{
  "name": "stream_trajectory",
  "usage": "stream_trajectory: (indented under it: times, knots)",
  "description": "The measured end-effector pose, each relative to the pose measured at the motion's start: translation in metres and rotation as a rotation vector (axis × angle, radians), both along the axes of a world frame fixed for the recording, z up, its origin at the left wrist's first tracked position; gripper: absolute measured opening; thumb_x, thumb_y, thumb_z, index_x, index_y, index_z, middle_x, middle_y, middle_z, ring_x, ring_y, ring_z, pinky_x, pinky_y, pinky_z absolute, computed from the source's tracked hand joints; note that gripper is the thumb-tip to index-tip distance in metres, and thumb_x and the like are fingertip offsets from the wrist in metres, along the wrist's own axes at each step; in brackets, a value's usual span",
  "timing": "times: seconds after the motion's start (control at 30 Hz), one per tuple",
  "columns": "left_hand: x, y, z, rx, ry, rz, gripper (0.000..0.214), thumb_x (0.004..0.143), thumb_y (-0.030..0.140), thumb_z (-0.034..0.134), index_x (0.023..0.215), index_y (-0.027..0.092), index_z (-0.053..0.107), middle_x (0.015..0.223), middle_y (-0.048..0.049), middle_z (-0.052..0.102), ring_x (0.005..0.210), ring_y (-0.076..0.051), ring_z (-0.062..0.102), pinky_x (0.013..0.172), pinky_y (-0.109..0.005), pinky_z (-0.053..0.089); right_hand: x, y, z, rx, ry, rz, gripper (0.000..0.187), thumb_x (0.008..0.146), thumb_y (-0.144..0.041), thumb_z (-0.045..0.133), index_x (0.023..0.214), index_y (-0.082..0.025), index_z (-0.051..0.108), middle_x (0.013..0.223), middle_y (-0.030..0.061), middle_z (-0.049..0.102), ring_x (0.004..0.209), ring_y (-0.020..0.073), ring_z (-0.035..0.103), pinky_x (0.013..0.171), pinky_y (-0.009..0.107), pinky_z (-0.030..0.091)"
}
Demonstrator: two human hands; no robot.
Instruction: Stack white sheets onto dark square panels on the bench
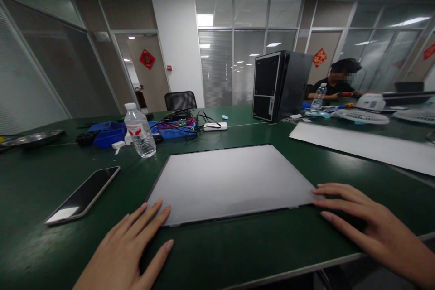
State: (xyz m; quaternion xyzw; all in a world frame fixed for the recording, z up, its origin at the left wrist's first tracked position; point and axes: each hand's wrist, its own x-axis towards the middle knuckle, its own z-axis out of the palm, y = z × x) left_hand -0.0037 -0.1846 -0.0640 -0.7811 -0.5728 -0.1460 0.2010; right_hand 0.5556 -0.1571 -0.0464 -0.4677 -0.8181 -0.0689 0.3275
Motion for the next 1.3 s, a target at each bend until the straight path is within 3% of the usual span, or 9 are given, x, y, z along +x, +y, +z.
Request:
stream_trajectory:
  times: [0.23, 0.57, 0.67, 0.8, 0.87, 1.07, 1.3]
  knots:
    - [-0.005, 0.000, -0.002, -0.033, -0.007, -0.006, 0.066, 0.101, 0.056, 0.059, 0.164, 0.043, 0.044, 0.169, 0.0022, 0.049, 0.153, -0.034, 0.052, 0.120, -0.057, 0.052, -0.004, 0.000, 0.003, -0.091, 0.012, -0.018, 0.036, 0.102, -0.051, 0.062, 0.131, -0.037, 0.079, 0.140, 0.0058, 0.073, 0.128, 0.0318, 0.071, 0.107, 0.054, 0.062]
    - [-0.001, -0.006, 0.004, 0.067, -0.071, -0.022, 0.056, 0.100, 0.056, 0.061, 0.153, 0.040, 0.060, 0.161, -0.0036, 0.061, 0.140, -0.033, 0.065, 0.114, -0.054, 0.058, -0.005, -0.001, 0.005, -0.093, 0.022, -0.035, 0.033, 0.103, -0.052, 0.061, 0.125, -0.039, 0.081, 0.136, 0.0035, 0.075, 0.127, 0.0337, 0.071, 0.106, 0.060, 0.062]
    - [0.000, -0.007, 0.003, 0.075, -0.112, 0.022, 0.054, 0.102, 0.057, 0.057, 0.153, 0.040, 0.060, 0.158, -0.0039, 0.063, 0.138, -0.033, 0.067, 0.112, -0.056, 0.059, -0.007, -0.003, 0.008, -0.064, 0.035, -0.041, 0.032, 0.101, -0.054, 0.062, 0.119, -0.037, 0.083, 0.132, 0.0060, 0.076, 0.121, 0.0328, 0.073, 0.102, 0.055, 0.065]
    - [-0.001, -0.008, 0.003, 0.083, -0.162, 0.051, 0.051, 0.101, 0.058, 0.057, 0.150, 0.041, 0.060, 0.157, -0.0028, 0.064, 0.136, -0.033, 0.068, 0.111, -0.058, 0.060, -0.010, -0.006, 0.013, -0.066, 0.089, -0.088, 0.037, 0.098, -0.059, 0.063, 0.092, -0.029, 0.084, 0.108, 0.0113, 0.076, 0.095, 0.0273, 0.074, 0.077, 0.038, 0.067]
    - [-0.001, -0.008, 0.003, 0.097, -0.179, 0.045, 0.051, 0.101, 0.058, 0.058, 0.149, 0.041, 0.061, 0.157, -0.0029, 0.064, 0.136, -0.034, 0.068, 0.112, -0.058, 0.060, -0.011, -0.007, 0.014, -0.116, 0.093, -0.080, 0.039, 0.099, -0.059, 0.062, 0.088, -0.027, 0.082, 0.100, 0.0113, 0.075, 0.089, 0.0260, 0.073, 0.074, 0.036, 0.065]
    - [-0.001, -0.008, 0.003, 0.095, -0.172, 0.005, 0.047, 0.101, 0.057, 0.059, 0.144, 0.039, 0.067, 0.151, -0.0026, 0.069, 0.132, -0.033, 0.070, 0.111, -0.056, 0.060, -0.003, -0.003, 0.007, -0.141, 0.042, -0.063, 0.032, 0.100, -0.054, 0.064, 0.110, -0.030, 0.083, 0.118, 0.0106, 0.075, 0.108, 0.0299, 0.073, 0.090, 0.044, 0.066]
    - [0.001, -0.011, 0.009, 0.095, -0.186, -0.013, 0.047, 0.099, 0.061, 0.061, 0.138, 0.039, 0.072, 0.146, -0.0012, 0.073, 0.127, -0.032, 0.074, 0.109, -0.051, 0.062, 0.001, -0.001, -0.001, -0.107, 0.029, -0.052, 0.032, 0.101, -0.055, 0.063, 0.108, -0.034, 0.085, 0.122, 0.0080, 0.077, 0.130, 0.0373, 0.067, 0.108, 0.058, 0.061]
